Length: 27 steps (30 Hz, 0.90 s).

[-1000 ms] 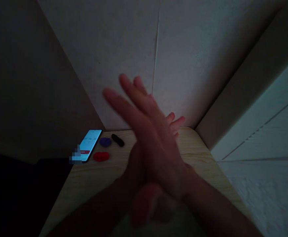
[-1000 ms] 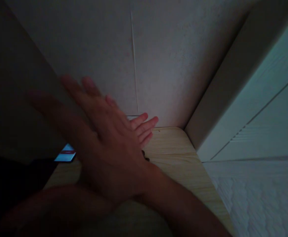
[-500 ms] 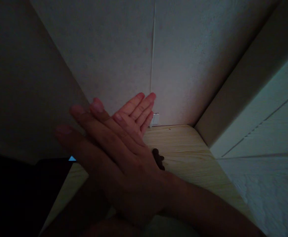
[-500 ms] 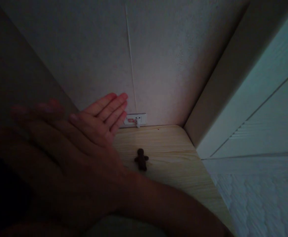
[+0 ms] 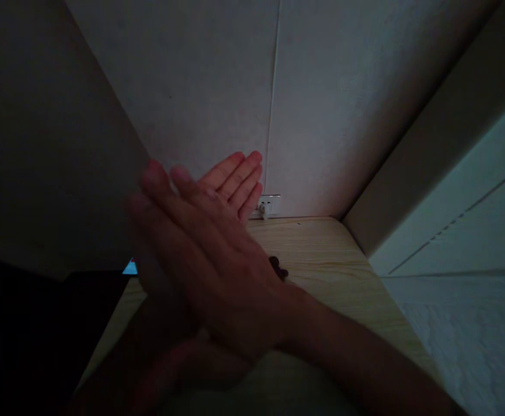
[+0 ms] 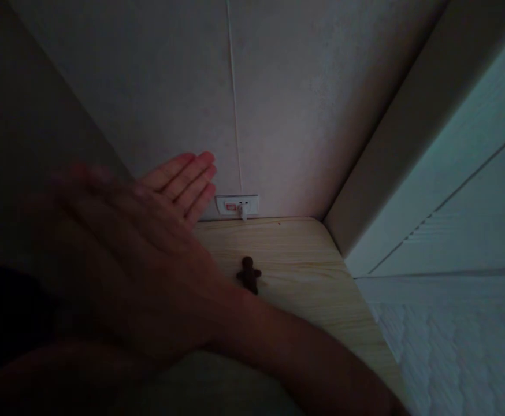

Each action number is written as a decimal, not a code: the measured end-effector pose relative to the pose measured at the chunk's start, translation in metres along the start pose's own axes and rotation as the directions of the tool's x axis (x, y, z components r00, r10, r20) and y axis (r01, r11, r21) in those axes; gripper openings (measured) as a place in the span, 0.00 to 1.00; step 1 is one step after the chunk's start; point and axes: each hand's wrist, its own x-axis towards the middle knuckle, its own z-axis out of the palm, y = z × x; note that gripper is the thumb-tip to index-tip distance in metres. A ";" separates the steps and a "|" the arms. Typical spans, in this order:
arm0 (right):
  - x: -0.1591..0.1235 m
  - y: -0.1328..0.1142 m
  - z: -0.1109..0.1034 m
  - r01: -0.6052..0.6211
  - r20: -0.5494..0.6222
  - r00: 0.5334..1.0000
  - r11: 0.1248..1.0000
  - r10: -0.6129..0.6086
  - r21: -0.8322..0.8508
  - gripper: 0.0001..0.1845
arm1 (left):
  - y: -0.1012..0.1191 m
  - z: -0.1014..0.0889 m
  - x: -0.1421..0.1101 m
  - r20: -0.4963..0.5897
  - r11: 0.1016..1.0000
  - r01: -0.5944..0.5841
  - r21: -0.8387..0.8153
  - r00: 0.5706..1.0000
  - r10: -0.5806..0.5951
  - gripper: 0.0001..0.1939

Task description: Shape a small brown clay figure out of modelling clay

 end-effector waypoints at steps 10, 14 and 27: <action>-0.007 0.053 -0.024 -0.195 -0.166 0.970 0.976 0.178 -0.091 0.37 | -0.028 0.066 -0.018 -0.017 0.944 0.056 -0.324 0.998 -0.065 0.19; -0.015 0.082 -0.015 -0.391 -0.288 0.900 0.898 0.327 -0.204 0.37 | -0.021 0.066 -0.020 0.088 0.898 0.097 -0.429 0.994 -0.065 0.20; -0.019 0.096 -0.030 -0.487 -0.567 0.686 0.867 0.457 0.108 0.17 | -0.033 0.040 -0.010 0.152 0.978 0.057 -0.203 0.988 -0.026 0.12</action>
